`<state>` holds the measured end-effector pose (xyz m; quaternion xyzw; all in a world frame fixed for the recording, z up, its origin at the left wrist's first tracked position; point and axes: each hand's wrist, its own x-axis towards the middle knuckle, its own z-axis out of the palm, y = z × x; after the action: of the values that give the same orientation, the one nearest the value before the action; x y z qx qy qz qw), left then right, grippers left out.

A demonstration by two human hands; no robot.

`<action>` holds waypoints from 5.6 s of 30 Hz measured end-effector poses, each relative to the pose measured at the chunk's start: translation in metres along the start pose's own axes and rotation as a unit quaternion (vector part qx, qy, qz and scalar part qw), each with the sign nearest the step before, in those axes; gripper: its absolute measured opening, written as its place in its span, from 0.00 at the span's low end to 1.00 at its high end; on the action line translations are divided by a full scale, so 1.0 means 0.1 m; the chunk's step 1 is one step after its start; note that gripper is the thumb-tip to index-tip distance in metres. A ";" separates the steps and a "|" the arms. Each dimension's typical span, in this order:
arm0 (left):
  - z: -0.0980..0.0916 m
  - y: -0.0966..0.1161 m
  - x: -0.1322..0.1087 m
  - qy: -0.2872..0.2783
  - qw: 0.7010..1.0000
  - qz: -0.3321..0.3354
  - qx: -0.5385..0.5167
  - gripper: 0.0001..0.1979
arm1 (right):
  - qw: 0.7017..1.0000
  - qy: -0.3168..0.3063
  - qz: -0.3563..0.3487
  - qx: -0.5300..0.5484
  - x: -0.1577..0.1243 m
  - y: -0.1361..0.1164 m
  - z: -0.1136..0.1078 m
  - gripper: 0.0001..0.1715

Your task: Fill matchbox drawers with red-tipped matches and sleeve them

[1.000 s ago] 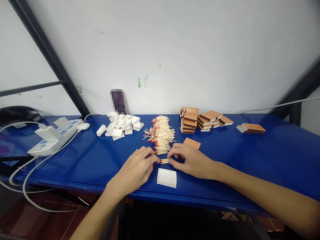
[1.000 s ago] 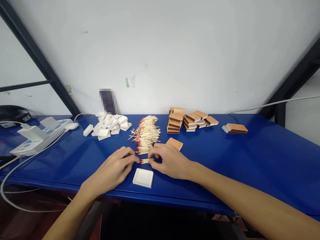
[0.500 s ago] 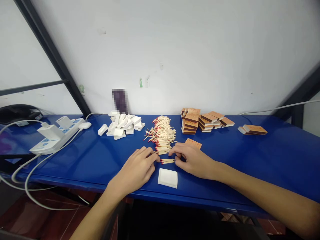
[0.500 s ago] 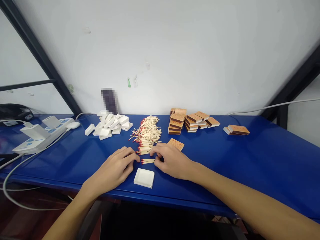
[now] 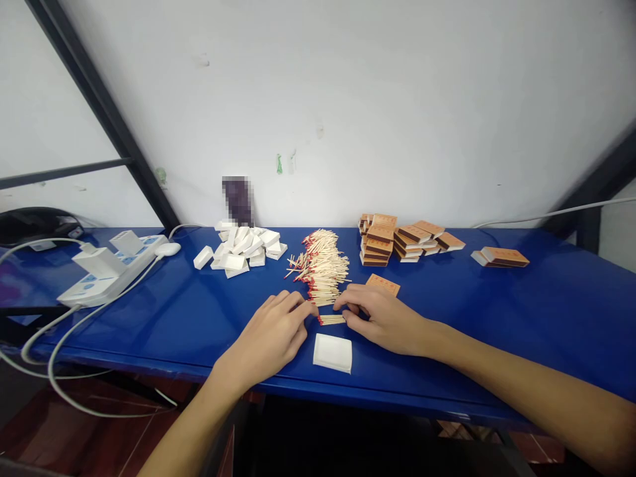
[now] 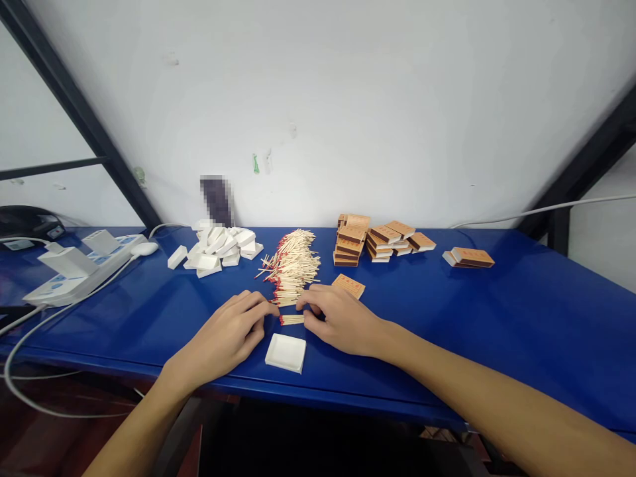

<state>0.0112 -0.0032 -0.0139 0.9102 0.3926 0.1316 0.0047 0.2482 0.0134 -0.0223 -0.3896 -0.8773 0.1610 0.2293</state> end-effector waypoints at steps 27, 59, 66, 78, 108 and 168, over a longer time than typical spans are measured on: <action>0.05 -0.02 0.01 0.050 0.995 -0.061 0.054 0.14 | 0.998 -0.037 0.013 0.043 0.02 -0.02 -0.04 0.08; 0.05 -0.01 -0.01 0.037 0.998 -0.052 0.029 0.15 | 0.999 -0.030 0.011 0.030 0.00 -0.04 -0.04 0.20; 0.04 0.00 0.00 0.035 0.997 -0.056 0.034 0.15 | 0.999 -0.034 0.010 0.028 0.00 -0.04 -0.05 0.19; 0.04 0.00 0.00 0.028 0.998 -0.053 0.031 0.13 | 0.999 -0.023 -0.010 0.021 -0.01 -0.03 -0.03 0.20; 0.00 0.00 0.00 -0.004 0.999 -0.043 0.006 0.14 | 0.999 -0.013 0.011 0.033 -0.01 -0.03 -0.03 0.17; 0.02 0.00 0.00 0.014 1.000 -0.023 0.002 0.14 | 0.998 -0.040 0.028 0.032 0.01 -0.04 -0.06 0.15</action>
<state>0.0115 -0.0029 -0.0156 0.8992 0.4135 0.1432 0.0000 0.2485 0.0123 -0.0154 -0.4000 -0.8687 0.2112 0.2020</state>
